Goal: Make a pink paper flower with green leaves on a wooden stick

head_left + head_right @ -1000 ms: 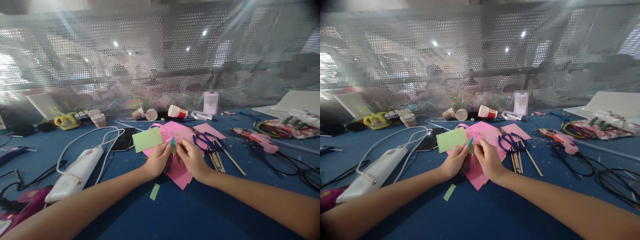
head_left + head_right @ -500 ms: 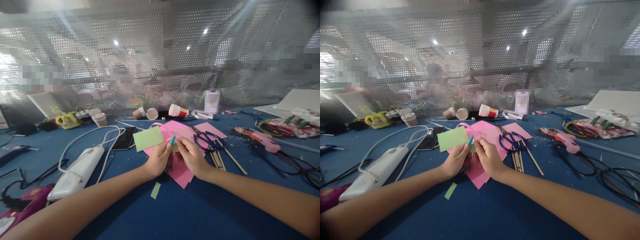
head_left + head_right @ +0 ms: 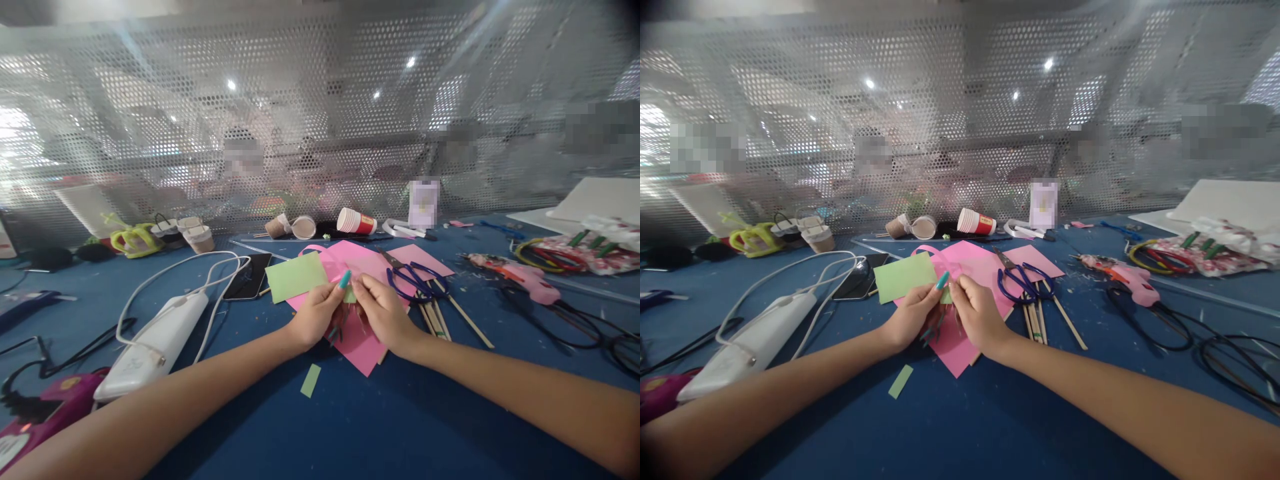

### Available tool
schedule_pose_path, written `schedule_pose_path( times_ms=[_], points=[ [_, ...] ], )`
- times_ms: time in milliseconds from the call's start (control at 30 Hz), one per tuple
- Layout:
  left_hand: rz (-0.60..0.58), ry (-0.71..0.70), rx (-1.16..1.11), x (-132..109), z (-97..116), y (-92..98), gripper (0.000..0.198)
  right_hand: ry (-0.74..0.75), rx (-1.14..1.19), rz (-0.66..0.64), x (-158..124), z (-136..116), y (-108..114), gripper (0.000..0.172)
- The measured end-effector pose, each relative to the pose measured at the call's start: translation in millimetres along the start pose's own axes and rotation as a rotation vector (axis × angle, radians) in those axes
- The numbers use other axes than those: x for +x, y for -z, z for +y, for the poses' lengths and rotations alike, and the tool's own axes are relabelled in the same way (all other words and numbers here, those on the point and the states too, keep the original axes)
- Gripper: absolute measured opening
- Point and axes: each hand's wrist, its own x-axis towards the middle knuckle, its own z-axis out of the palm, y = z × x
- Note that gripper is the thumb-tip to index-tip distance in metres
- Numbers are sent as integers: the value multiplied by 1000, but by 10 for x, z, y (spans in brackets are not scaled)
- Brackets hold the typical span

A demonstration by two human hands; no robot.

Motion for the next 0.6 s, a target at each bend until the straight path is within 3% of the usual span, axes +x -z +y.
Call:
schedule_pose_path(
  times_ms=[133,267,367,600],
  points=[
    [58,50,-110,18,-15,15,51,93,-10,29,-18,5,29,38],
    [117,108,-229,33,-6,30,47,365,-436,-33,-17,6,89,29],
    [109,113,-247,35,-3,29,44,502,-650,-2,-7,20,105,32],
    [49,76,-193,39,-48,14,43,538,-796,-2,-13,42,82,27]
  ],
)
